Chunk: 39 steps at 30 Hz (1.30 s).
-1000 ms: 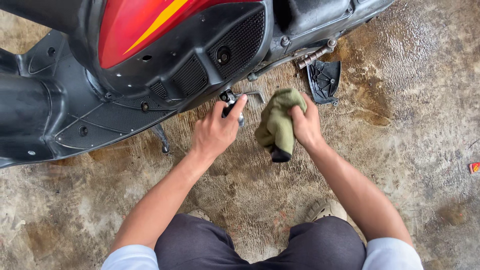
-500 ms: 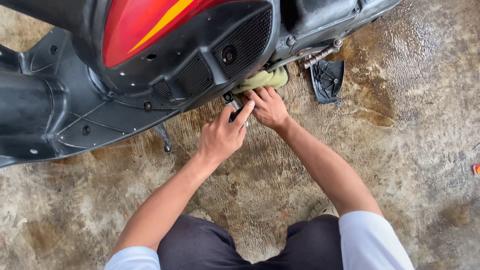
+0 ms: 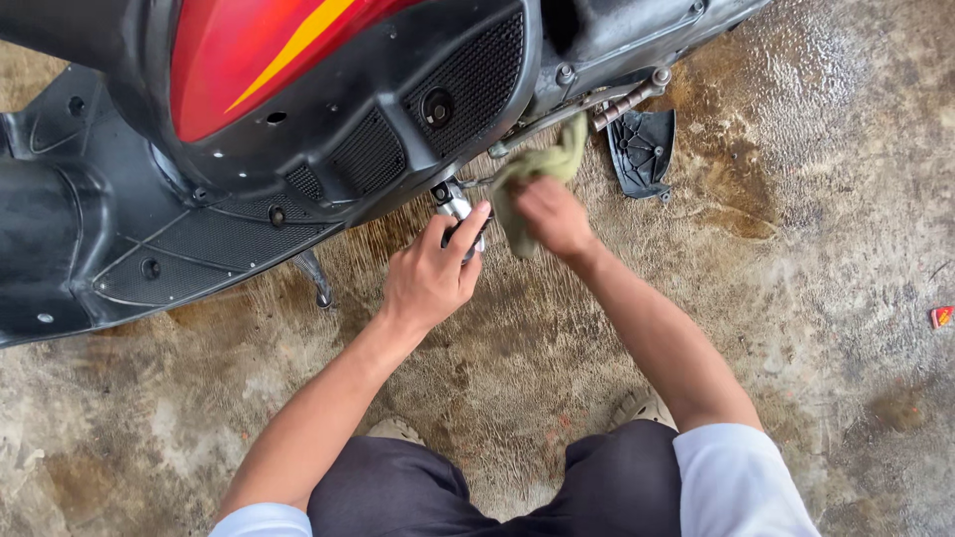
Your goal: The person cleans a red and black motorcycle by spraying a cleaning solution from a bottle and wiping the surfaces with a cloth. They systematically clean the under-seat area, the side panels, the footrests, and the front fender.
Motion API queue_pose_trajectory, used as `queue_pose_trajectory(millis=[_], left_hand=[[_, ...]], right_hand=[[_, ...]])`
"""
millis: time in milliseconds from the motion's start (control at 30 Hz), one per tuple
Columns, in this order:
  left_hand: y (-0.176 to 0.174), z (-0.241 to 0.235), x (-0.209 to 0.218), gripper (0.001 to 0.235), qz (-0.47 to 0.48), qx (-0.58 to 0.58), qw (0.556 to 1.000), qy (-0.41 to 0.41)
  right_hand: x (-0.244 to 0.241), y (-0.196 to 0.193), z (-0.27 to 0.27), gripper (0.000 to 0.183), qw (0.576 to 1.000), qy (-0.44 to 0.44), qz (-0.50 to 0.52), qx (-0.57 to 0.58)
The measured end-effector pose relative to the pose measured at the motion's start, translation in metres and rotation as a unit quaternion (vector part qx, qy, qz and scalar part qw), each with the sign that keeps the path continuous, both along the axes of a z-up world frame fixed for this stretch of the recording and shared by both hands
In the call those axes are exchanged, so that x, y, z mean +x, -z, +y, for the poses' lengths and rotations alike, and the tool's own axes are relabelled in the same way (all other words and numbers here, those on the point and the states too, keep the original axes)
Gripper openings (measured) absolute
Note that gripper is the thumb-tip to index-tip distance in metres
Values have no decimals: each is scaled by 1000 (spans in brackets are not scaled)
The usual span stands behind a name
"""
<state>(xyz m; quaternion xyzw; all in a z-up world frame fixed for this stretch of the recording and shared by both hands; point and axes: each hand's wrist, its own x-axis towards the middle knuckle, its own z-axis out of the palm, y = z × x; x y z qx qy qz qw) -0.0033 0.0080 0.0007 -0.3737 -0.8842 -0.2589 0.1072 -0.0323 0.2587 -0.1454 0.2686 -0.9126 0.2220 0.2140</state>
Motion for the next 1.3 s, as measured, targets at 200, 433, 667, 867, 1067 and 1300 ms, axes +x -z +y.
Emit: queue_pose_trajectory(millis=[200,433,667,867,1067,1300], left_hand=[[3,-6,-1,70,-39,5,999,-6],[3,0,-6,70,-55,4,998,8],[14,-7,-1,66,-55,8,998,14],[18,-32,-3,64,-51,9,999,-14],[27,-27,-11,64,-58,28,998,2],[38,-10,-14,68,-98,34,994,35]], right_hand=[[-21,20,31,25,737,212,-206,-608],[-43,3,-37,30,895,250,-51,-367],[-36,1,-59,29,824,158,-206,-504],[-43,-6,-24,15,582,154,-217,-769],[-23,-25,-7,32,746,-9,-292,-598],[-30,-29,-7,27,801,64,-269,-532]])
